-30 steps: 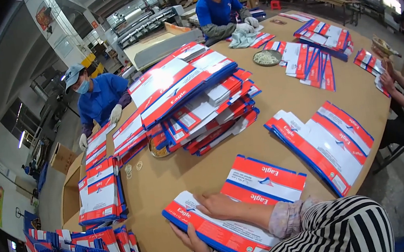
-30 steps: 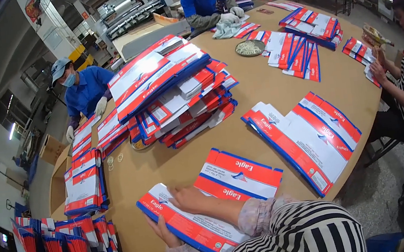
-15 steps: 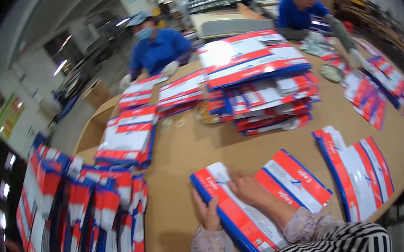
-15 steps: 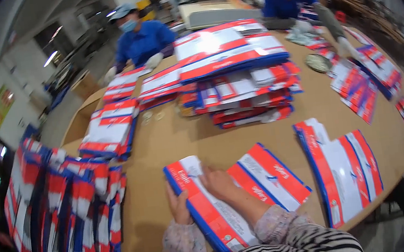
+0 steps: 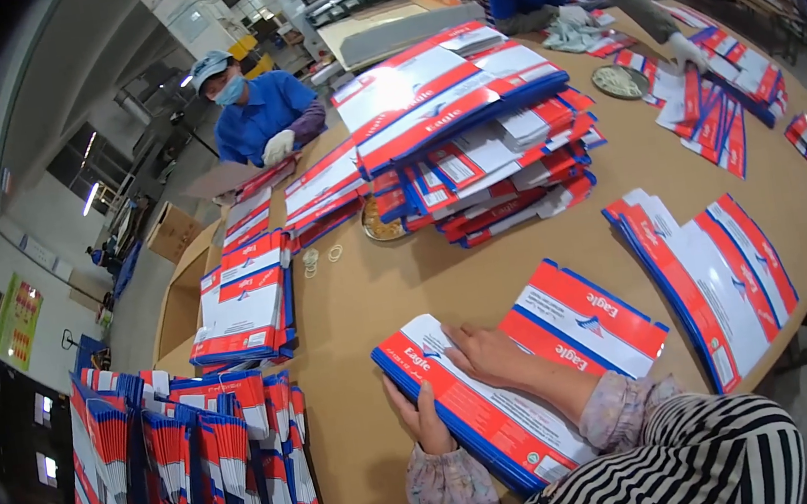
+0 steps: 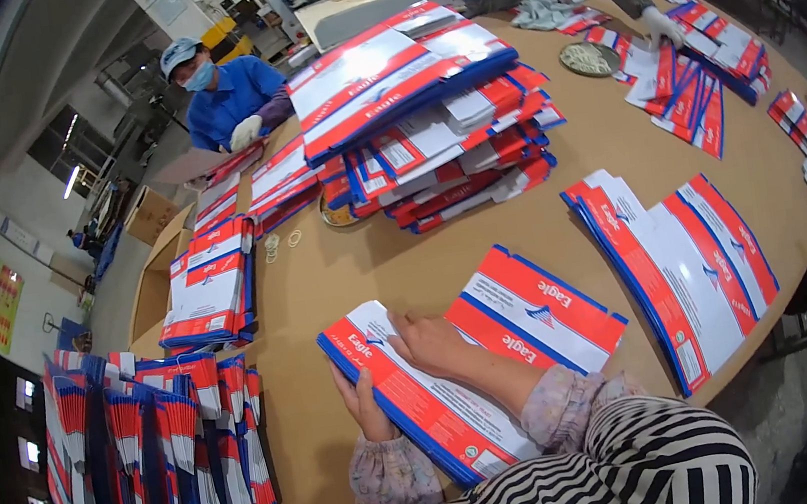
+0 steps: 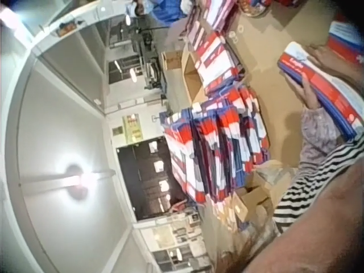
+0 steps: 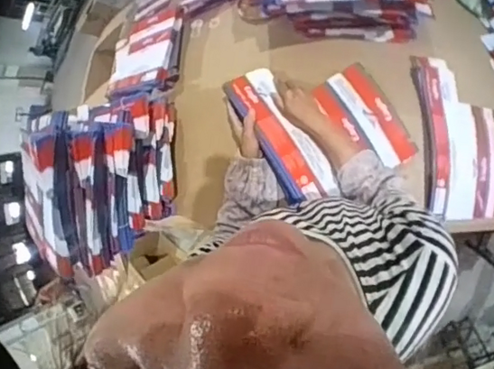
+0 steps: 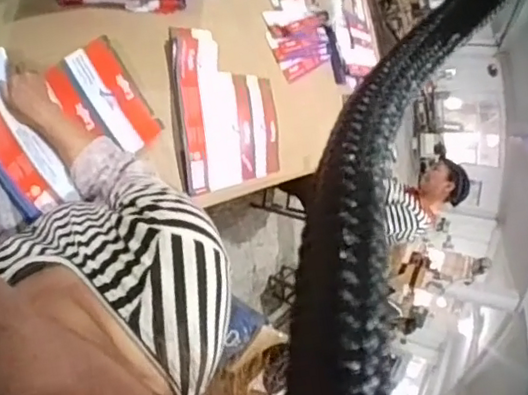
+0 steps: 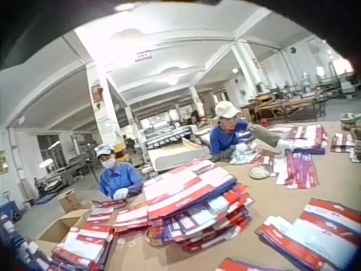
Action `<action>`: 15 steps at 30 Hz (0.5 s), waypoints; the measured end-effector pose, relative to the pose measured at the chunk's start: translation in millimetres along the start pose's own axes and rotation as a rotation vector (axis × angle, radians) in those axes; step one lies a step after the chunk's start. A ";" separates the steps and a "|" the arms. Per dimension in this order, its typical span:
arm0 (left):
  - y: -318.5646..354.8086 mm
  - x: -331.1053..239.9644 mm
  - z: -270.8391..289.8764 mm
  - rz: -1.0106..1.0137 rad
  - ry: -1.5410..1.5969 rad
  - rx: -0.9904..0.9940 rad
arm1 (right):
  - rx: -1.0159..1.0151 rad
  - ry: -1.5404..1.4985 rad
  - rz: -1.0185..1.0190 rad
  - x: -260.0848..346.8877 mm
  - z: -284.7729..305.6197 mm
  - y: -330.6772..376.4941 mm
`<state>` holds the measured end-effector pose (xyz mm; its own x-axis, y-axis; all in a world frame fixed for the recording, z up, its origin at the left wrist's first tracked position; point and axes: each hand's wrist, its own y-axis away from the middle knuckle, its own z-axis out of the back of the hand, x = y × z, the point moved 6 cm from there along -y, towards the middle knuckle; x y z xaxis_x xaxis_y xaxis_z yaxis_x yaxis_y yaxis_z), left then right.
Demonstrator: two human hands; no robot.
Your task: The recorder and colleagues are seen sorting and stacking red, white, and blue paper products on a large work table in a factory setting.
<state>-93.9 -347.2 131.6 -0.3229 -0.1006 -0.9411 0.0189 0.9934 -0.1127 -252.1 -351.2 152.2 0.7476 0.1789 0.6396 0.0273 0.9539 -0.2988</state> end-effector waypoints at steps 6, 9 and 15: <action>-1.7 4.8 4.9 -0.017 0.014 0.022 | -0.001 -0.004 -0.019 0.6 -3.2 1.9; -0.7 3.8 5.9 -0.006 0.037 0.022 | -0.021 -0.004 -0.001 -0.8 -3.1 2.9; -4.9 17.6 12.8 -0.019 -0.037 0.033 | -0.012 0.008 -0.035 -4.8 -1.0 5.0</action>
<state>-87.6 -354.6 111.5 -0.2880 -0.1221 -0.9498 0.0444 0.9891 -0.1406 -254.9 -347.5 147.0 0.7512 0.1431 0.6444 0.0620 0.9566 -0.2847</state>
